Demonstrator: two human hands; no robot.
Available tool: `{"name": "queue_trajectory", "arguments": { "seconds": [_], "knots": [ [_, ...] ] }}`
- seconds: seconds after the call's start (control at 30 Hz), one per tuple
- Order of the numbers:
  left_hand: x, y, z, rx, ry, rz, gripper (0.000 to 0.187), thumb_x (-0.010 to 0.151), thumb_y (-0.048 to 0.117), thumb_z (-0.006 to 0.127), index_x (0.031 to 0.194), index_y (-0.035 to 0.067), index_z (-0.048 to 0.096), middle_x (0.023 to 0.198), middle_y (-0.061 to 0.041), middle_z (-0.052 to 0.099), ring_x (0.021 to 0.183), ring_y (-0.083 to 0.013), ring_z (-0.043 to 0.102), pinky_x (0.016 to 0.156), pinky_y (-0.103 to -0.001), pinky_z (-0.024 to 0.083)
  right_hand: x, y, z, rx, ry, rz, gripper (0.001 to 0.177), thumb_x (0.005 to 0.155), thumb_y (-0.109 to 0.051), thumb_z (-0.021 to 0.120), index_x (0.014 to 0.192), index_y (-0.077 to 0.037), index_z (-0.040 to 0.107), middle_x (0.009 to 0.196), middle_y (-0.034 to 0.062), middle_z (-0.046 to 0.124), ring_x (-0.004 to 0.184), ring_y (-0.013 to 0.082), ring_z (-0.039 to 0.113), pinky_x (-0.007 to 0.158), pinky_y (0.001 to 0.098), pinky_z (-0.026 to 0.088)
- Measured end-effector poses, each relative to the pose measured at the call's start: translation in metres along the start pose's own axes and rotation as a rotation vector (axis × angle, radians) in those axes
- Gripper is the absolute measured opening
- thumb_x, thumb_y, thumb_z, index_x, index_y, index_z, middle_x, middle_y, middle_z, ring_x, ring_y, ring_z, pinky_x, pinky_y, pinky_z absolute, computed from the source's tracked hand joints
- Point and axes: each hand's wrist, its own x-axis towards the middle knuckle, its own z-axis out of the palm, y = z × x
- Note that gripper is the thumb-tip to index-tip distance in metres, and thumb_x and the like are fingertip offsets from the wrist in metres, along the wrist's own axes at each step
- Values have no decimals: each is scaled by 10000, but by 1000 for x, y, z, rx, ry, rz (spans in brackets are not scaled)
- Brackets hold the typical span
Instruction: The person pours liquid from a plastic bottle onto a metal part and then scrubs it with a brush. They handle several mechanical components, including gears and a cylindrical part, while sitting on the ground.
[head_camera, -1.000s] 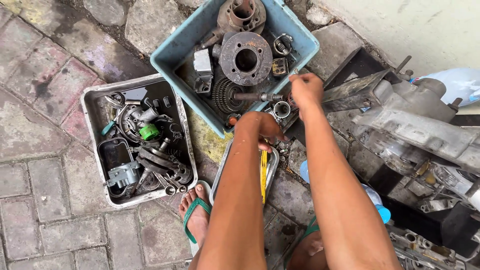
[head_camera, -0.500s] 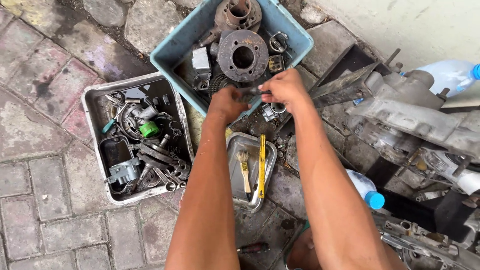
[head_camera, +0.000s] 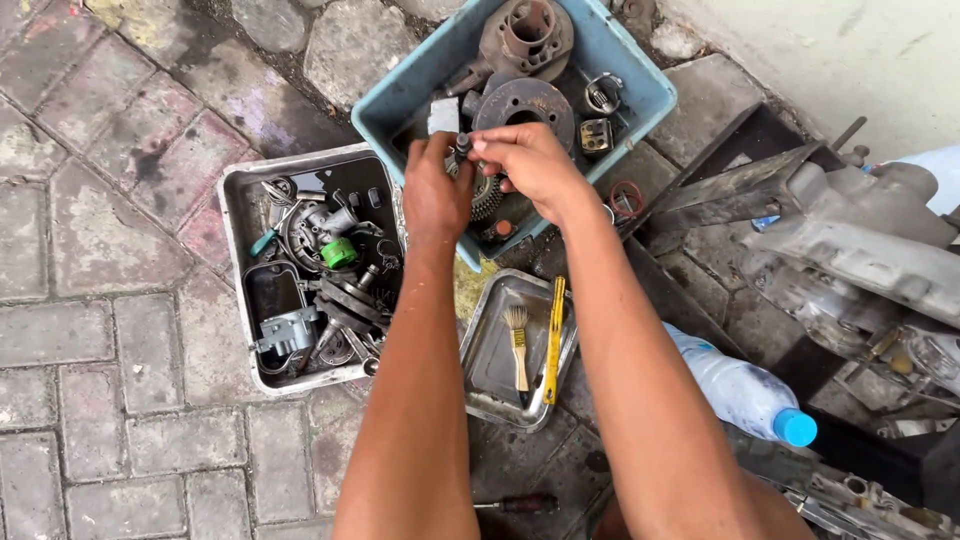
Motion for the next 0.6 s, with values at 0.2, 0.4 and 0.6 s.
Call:
{"name": "queue_trajectory", "arguments": {
  "seconds": [0.2,0.4,0.6],
  "knots": [
    [1,14,12,69,34,-15,194,909,229,691,1090,252,624,1100,6,578,1037,-338,712,867,-533,610,8,25,-14,164,109,90,288,887,-215,697,1143,-104,767,988,74,776,756,123,719,545,217,563],
    [-1,18,7,40,77,91,332,835,191,795,1100,176,596,1132,-31,544,1054,-381,694,818,-565,615,41,114,-60,-128,467,112,185,845,-243,714,993,-152,777,823,42,774,696,131,740,530,273,601],
    [11,61,11,332,174,624,279,936,223,761,1128,83,615,1203,-125,620,1130,-297,551,963,-409,514,44,91,-107,-506,657,203,98,901,-236,814,919,-173,741,925,9,748,873,227,717,803,461,597]
  ]
}}
